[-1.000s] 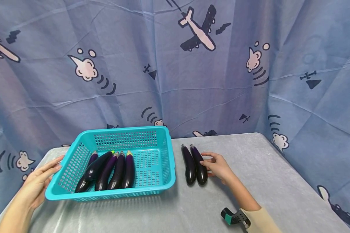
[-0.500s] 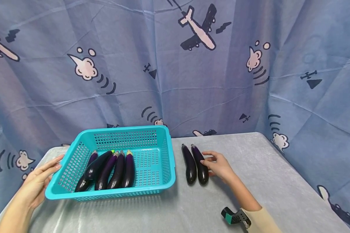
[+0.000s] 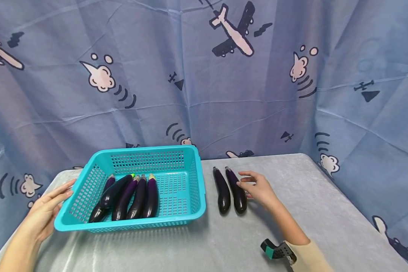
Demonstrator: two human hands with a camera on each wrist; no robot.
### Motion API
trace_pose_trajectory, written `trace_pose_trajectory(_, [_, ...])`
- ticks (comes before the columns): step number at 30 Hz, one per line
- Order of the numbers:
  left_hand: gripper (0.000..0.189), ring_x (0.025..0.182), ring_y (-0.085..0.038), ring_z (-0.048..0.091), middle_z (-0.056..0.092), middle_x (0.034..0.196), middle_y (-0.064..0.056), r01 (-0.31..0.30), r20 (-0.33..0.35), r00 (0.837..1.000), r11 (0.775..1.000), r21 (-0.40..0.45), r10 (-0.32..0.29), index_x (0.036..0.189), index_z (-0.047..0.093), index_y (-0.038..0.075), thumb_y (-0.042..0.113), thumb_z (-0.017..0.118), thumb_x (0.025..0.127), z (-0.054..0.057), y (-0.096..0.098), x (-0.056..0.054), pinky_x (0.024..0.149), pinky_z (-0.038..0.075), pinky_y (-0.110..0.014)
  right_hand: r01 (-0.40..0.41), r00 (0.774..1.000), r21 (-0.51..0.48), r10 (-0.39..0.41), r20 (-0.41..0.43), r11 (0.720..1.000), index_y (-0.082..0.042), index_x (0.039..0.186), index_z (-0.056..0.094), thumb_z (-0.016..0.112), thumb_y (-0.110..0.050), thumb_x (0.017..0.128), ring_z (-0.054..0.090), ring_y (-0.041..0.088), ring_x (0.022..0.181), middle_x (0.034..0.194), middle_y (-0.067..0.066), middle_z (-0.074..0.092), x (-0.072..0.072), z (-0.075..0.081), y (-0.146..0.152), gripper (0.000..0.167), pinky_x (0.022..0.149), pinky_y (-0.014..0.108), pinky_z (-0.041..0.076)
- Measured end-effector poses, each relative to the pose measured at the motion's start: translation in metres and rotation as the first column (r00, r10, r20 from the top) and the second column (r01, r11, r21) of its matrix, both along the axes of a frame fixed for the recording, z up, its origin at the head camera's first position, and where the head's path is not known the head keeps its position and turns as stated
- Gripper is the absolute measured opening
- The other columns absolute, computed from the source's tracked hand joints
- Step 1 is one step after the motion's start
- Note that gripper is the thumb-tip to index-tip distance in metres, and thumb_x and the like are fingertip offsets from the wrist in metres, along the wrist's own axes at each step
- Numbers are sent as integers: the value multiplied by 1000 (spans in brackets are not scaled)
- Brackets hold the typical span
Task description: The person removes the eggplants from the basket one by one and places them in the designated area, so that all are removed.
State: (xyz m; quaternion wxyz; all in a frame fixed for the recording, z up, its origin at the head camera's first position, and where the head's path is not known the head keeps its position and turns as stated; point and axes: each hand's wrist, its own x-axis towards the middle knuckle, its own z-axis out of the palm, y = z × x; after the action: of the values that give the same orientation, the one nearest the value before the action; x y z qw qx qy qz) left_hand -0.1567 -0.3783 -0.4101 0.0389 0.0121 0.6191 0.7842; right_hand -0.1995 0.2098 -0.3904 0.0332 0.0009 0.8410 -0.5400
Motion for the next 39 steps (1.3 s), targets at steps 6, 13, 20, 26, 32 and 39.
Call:
trace_pose_trajectory(6, [47, 101, -7, 72, 61, 122, 28, 14, -24, 1000, 1000, 15, -14, 126, 75, 37, 4, 44, 113, 3, 2, -1, 75, 64, -31, -16, 998, 29, 17, -62, 999, 7, 145, 56, 68, -11, 102, 70, 36, 105, 135, 34, 62, 1, 18, -7, 49, 80, 42, 62])
trace_pose_trajectory(13, [46, 103, -5, 71, 35, 157, 11, -4, 0, 1000, 1000, 1, 4, 127, 74, 40, 7, 45, 113, 1, 2, 0, 77, 63, -29, -53, 994, 64, 59, -93, 997, 2, 147, 57, 67, -12, 103, 68, 45, 113, 139, 31, 61, -3, 40, -24, 47, 88, 51, 62])
trace_pose_trajectory(20, [46, 102, -6, 71, 53, 134, 23, 0, -12, 1000, 1000, 8, 0, 126, 75, 38, 6, 45, 113, 1, 2, 0, 76, 63, -30, -78, 990, 84, 87, -113, 993, 0, 146, 59, 67, -12, 103, 68, 40, 113, 139, 27, 63, -10, 57, -43, 45, 86, 48, 62])
trace_pose_trajectory(26, [45, 103, -2, 69, 33, 159, 12, -12, 20, 1000, 1000, -11, 12, 126, 74, 42, 9, 46, 113, 1, 2, -1, 77, 62, -27, -114, 986, 91, 124, -112, 989, -2, 147, 59, 66, -13, 105, 66, 44, 117, 140, 27, 62, -16, 68, -59, 44, 91, 52, 61])
trace_pose_trajectory(32, [45, 104, 1, 67, 8, 172, 10, -22, 37, 999, 999, -23, 23, 126, 73, 44, 10, 47, 113, 1, 2, -1, 78, 61, -25, -139, 982, 89, 149, -118, 986, -2, 148, 58, 66, -13, 105, 64, 43, 125, 142, 27, 62, -20, 78, -76, 45, 94, 53, 61])
trace_pose_trajectory(39, [45, 105, 2, 66, -2, 176, 11, -18, 39, 999, 1000, -22, 19, 125, 73, 45, 10, 46, 114, 1, 1, 0, 79, 61, -24, -144, 984, 84, 152, -96, 986, -5, 148, 59, 67, -15, 104, 62, 40, 129, 140, 23, 64, -24, 85, -97, 45, 94, 52, 61])
